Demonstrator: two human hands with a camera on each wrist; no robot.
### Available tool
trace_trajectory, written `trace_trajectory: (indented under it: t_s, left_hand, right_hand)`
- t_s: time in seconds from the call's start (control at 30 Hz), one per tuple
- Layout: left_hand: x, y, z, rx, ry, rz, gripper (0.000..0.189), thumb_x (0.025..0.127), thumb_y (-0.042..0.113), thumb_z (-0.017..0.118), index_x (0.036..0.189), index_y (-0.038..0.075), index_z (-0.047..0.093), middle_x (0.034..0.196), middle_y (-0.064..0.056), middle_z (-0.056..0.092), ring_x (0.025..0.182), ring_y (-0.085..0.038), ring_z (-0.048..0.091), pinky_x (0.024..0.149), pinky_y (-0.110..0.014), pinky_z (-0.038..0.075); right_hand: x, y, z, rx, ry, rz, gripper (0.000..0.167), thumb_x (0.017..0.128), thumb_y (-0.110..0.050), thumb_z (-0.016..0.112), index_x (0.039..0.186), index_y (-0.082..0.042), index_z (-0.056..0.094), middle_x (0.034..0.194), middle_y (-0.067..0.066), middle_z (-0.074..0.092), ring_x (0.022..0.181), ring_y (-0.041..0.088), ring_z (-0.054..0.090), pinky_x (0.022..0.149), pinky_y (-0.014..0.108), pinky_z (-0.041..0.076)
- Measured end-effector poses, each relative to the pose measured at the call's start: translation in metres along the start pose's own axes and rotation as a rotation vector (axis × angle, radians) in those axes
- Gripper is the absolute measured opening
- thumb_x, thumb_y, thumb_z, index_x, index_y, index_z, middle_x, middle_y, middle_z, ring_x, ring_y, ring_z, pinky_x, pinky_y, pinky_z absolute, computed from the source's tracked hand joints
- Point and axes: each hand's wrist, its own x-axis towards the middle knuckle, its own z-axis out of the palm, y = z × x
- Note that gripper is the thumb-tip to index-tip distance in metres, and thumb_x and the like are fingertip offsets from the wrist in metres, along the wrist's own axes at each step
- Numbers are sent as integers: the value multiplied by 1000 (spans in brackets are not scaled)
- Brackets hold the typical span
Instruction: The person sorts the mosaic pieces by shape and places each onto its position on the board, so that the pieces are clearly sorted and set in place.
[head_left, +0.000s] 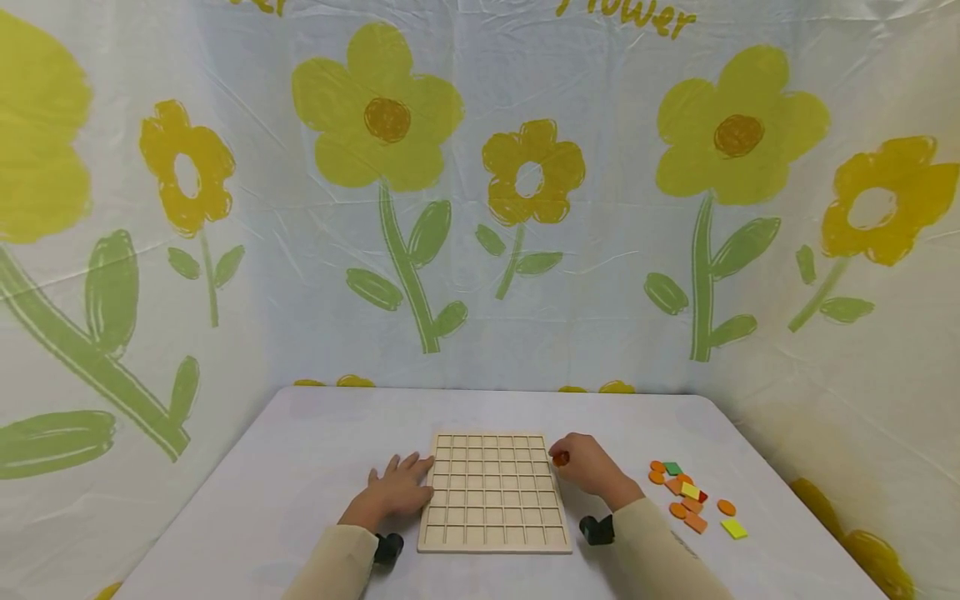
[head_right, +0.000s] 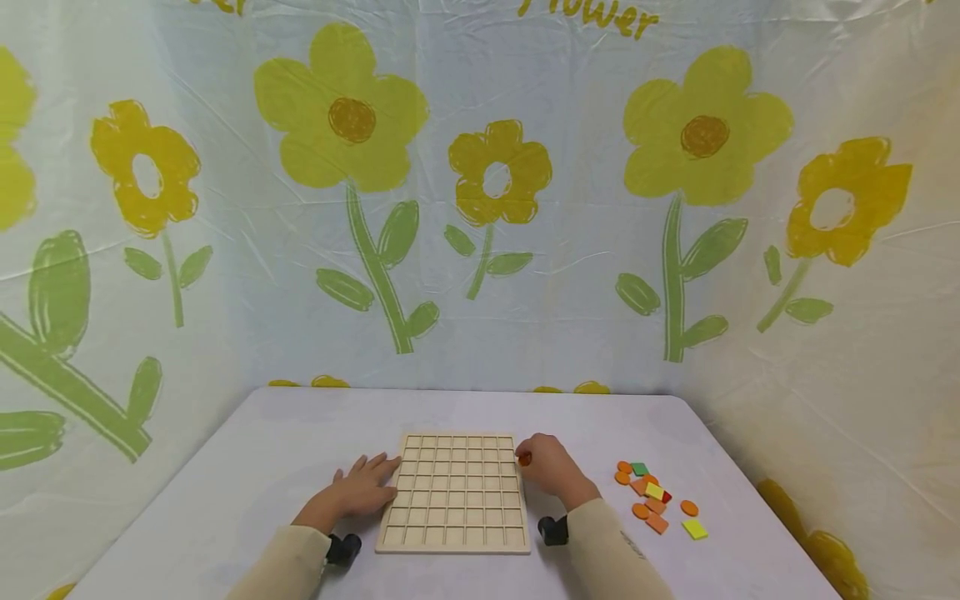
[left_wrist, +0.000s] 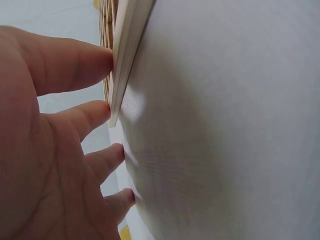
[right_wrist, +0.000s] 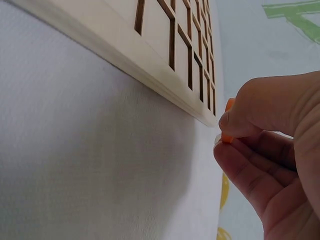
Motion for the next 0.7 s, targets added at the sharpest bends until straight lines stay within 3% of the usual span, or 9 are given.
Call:
trace_trajectory:
  t_s: [0.3, 0.7]
  left_hand:
    - [-1, 1, 0, -4, -4, -2, 57, 92, 32, 49, 146, 14, 44, 155, -15, 35, 145, -48, 20, 110, -74, 10]
    - [6, -2, 4, 4, -9, -10, 57, 92, 31, 44, 148, 18, 42, 156, -13, 33, 146, -46, 19, 109, -75, 9]
  right_hand:
    - [2, -7, 6, -5, -2, -47, 21, 80, -1, 68, 100, -6, 72, 98, 6, 68, 83, 17, 55, 77, 37, 53]
    - [6, -13, 13, -53, 0, -110, 13, 82, -2, 69, 93, -5, 74, 88, 3, 68, 77, 15, 56, 72, 35, 53]
